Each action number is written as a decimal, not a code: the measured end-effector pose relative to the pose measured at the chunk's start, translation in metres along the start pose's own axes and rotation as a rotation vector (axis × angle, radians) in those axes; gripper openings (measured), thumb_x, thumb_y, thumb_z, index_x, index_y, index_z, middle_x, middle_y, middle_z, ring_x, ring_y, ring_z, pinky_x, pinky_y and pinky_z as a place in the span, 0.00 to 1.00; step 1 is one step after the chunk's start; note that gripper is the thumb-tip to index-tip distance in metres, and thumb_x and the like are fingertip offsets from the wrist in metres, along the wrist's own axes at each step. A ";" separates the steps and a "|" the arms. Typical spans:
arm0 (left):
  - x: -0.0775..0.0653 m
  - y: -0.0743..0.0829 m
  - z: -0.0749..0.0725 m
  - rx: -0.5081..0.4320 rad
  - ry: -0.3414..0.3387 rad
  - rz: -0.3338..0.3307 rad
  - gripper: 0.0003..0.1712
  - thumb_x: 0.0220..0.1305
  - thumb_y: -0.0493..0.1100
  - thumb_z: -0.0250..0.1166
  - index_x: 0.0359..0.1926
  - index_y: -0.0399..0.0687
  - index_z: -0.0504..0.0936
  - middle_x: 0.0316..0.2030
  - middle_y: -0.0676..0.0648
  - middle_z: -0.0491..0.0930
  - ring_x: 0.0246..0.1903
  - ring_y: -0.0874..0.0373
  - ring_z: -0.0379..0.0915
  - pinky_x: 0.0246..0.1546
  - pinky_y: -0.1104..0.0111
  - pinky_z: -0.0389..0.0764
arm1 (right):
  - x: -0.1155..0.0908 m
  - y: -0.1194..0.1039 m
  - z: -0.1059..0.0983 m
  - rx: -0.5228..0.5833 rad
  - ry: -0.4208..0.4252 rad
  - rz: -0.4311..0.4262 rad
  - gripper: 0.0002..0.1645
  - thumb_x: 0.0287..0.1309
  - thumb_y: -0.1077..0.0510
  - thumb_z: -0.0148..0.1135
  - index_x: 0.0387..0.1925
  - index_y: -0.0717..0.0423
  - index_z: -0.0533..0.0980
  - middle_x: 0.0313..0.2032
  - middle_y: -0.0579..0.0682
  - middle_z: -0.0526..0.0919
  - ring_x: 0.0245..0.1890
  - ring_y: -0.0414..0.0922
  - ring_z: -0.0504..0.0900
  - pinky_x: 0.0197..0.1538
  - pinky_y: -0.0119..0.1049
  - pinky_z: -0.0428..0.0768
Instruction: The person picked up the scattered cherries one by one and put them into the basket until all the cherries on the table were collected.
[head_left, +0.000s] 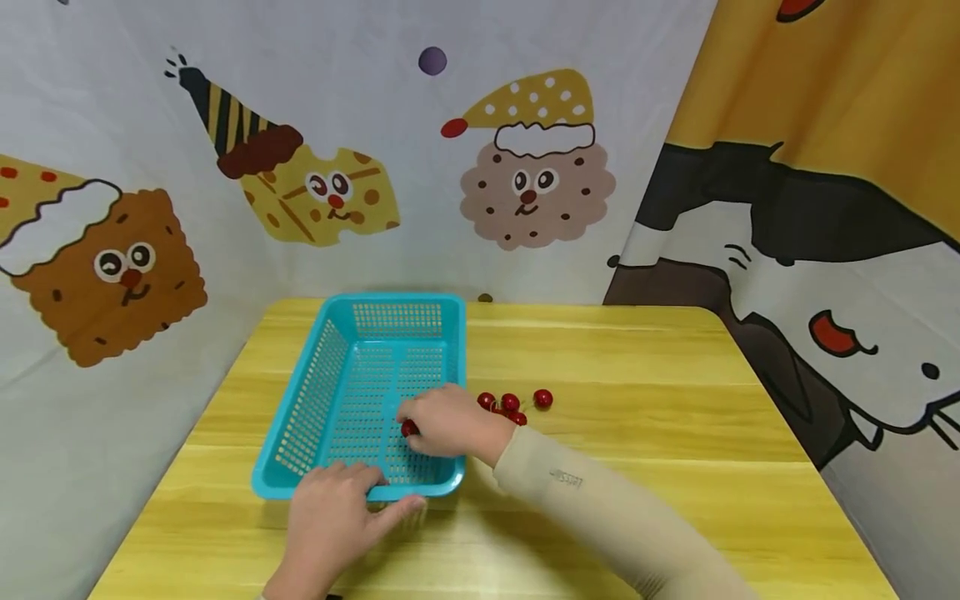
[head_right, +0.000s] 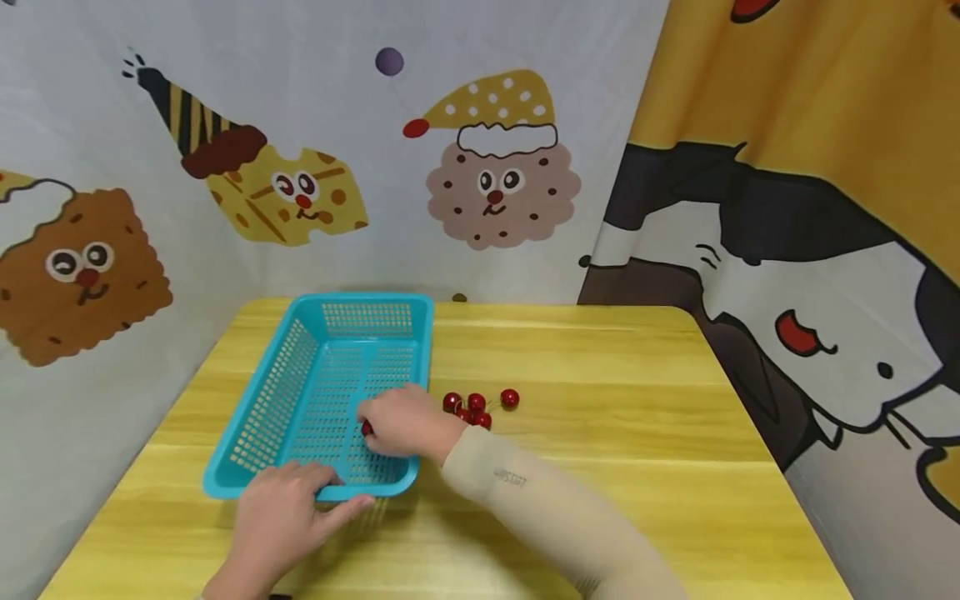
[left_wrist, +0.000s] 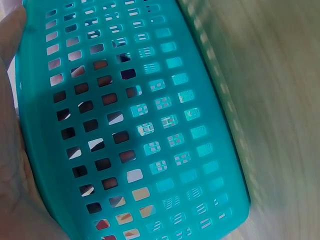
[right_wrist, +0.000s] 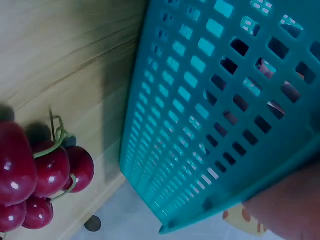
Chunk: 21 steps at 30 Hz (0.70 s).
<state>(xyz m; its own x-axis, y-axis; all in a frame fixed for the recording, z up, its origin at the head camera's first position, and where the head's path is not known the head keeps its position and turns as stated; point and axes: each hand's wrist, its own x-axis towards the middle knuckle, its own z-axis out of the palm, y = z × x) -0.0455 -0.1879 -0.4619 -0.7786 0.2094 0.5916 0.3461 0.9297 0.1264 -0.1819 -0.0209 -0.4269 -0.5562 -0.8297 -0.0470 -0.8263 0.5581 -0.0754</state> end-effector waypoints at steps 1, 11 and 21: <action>0.000 0.000 0.000 0.000 0.008 -0.001 0.33 0.39 0.79 0.68 0.19 0.55 0.82 0.20 0.54 0.83 0.19 0.54 0.75 0.18 0.59 0.75 | 0.003 -0.002 0.002 -0.030 -0.024 0.020 0.15 0.63 0.44 0.63 0.49 0.40 0.81 0.35 0.36 0.83 0.34 0.36 0.76 0.46 0.42 0.77; -0.001 0.000 -0.001 0.018 0.007 -0.013 0.34 0.39 0.80 0.66 0.19 0.55 0.82 0.19 0.54 0.82 0.17 0.54 0.73 0.16 0.61 0.73 | 0.013 -0.012 0.004 -0.174 -0.197 0.126 0.14 0.63 0.44 0.61 0.49 0.34 0.80 0.37 0.37 0.85 0.33 0.38 0.76 0.46 0.39 0.74; 0.001 0.001 0.001 0.019 0.005 -0.005 0.35 0.40 0.81 0.64 0.19 0.55 0.82 0.18 0.54 0.82 0.17 0.54 0.73 0.16 0.61 0.73 | 0.008 -0.007 0.009 -0.162 -0.139 0.116 0.20 0.63 0.36 0.59 0.53 0.35 0.79 0.43 0.38 0.85 0.41 0.40 0.78 0.51 0.42 0.75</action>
<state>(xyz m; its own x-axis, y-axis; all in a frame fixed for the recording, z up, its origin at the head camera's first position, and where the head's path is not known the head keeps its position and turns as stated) -0.0466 -0.1861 -0.4621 -0.7780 0.2030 0.5946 0.3319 0.9363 0.1146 -0.1797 -0.0312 -0.4362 -0.6402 -0.7459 -0.1837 -0.7670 0.6339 0.0993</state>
